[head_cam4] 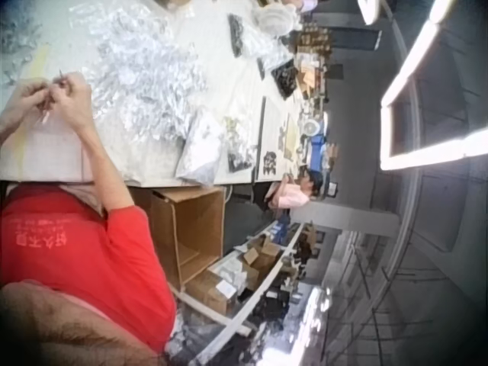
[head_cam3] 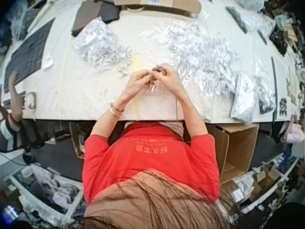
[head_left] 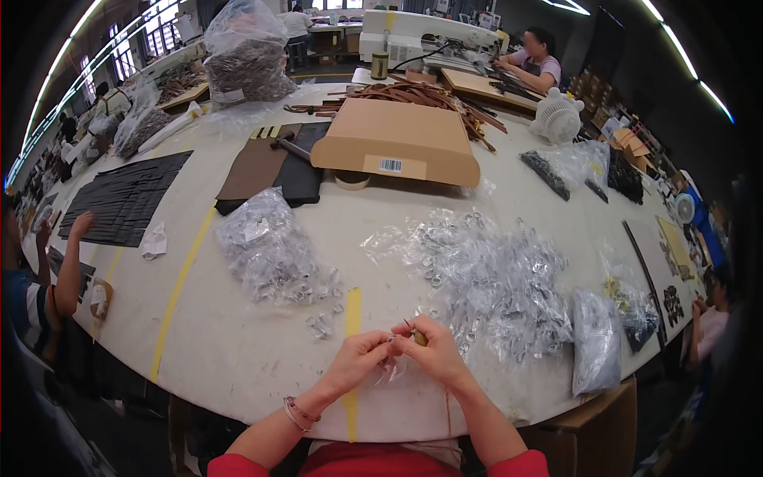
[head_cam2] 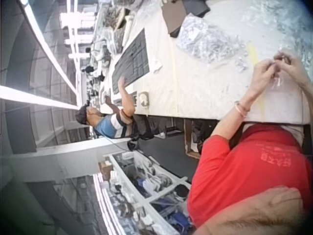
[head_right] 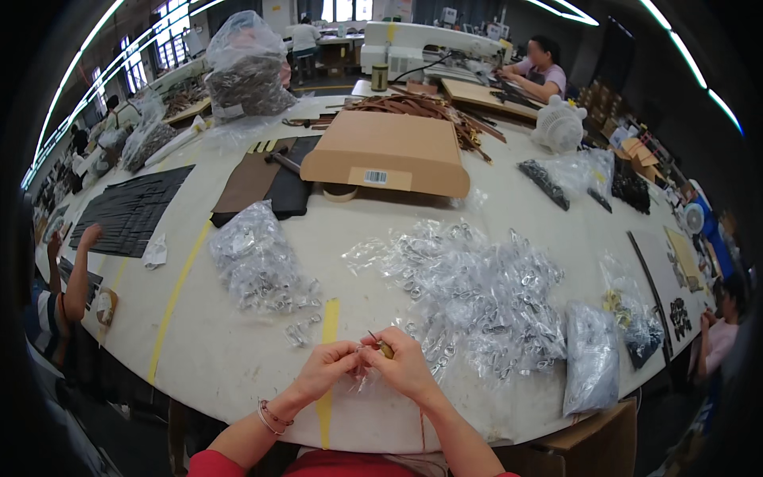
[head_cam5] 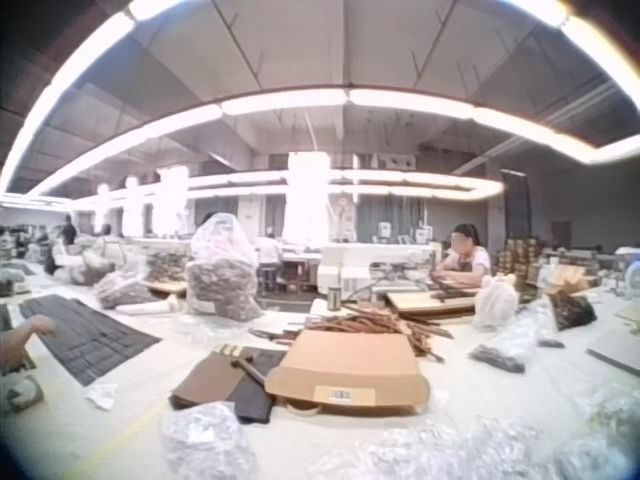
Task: The person assembles small metal hardware components by hand, joining metal clasps and metal rings.
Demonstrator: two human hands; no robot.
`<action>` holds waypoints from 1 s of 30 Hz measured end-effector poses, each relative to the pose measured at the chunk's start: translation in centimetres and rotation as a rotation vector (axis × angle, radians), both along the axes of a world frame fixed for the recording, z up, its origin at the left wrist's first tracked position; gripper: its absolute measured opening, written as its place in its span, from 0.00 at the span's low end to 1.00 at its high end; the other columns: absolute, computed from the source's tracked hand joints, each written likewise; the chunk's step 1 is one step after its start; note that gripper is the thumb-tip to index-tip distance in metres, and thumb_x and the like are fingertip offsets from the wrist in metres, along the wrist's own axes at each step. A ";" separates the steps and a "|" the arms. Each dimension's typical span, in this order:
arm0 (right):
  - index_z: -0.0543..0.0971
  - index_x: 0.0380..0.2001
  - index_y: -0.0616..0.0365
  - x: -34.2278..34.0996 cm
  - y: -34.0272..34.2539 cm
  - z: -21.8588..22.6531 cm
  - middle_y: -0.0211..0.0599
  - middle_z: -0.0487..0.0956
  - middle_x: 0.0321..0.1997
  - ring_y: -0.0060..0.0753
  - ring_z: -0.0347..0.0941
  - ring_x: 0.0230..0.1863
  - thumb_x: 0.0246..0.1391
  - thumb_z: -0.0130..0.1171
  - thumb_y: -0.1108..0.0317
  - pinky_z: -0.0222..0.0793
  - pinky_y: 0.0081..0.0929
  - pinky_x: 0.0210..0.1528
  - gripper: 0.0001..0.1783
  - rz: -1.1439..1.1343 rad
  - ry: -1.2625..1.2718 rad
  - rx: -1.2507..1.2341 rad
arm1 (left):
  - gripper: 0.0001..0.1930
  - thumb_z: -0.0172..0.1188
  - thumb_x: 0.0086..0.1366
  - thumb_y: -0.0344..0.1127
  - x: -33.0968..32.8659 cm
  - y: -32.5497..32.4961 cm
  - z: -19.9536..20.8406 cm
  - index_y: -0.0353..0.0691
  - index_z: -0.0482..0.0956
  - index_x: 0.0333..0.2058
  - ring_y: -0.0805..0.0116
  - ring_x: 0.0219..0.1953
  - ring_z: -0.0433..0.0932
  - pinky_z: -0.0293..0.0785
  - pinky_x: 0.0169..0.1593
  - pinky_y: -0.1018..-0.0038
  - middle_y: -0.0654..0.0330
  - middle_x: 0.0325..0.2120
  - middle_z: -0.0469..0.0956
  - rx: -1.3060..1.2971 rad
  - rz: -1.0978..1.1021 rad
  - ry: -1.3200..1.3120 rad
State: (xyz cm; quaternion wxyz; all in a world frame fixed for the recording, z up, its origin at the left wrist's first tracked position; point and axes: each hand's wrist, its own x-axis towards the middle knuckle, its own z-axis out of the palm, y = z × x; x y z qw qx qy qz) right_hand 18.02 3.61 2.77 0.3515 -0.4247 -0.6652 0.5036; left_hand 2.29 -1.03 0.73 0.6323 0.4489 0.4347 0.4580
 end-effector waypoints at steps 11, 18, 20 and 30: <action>0.72 0.25 0.62 -0.9 1.5 1.7 0.35 0.68 0.20 0.30 0.62 0.19 0.44 0.57 0.69 0.58 0.24 0.23 0.08 0.113 -0.163 0.408 | 0.07 0.52 0.58 0.27 0.6 0.1 0.1 0.31 0.72 0.35 0.79 0.31 0.73 0.69 0.34 0.84 0.62 0.28 0.76 0.086 0.107 0.016; 0.73 0.32 0.59 -0.7 1.5 2.8 0.42 0.73 0.36 0.40 0.71 0.34 0.42 0.57 0.62 0.66 0.30 0.35 0.14 0.157 -0.406 0.183 | 0.06 0.49 0.59 0.27 -2.0 0.3 1.0 0.31 0.71 0.33 0.74 0.27 0.75 0.72 0.33 0.80 0.58 0.24 0.76 0.090 0.518 -0.031; 0.71 0.37 0.57 -1.0 0.7 1.2 0.42 0.73 0.36 0.42 0.71 0.38 0.43 0.56 0.60 0.66 0.33 0.39 0.18 0.354 -0.648 0.268 | 0.05 0.48 0.59 0.27 -3.2 0.2 0.6 0.31 0.70 0.31 0.73 0.26 0.75 0.73 0.33 0.78 0.57 0.23 0.76 0.099 0.567 -0.093; 0.75 0.29 0.60 -0.5 -2.5 1.4 0.40 0.75 0.29 0.37 0.72 0.31 0.39 0.58 0.75 0.66 0.27 0.33 0.10 0.281 -0.306 0.224 | 0.04 0.51 0.58 0.29 -3.8 -1.3 0.7 0.34 0.68 0.28 0.66 0.25 0.77 0.75 0.29 0.74 0.52 0.25 0.76 -0.246 0.479 -0.307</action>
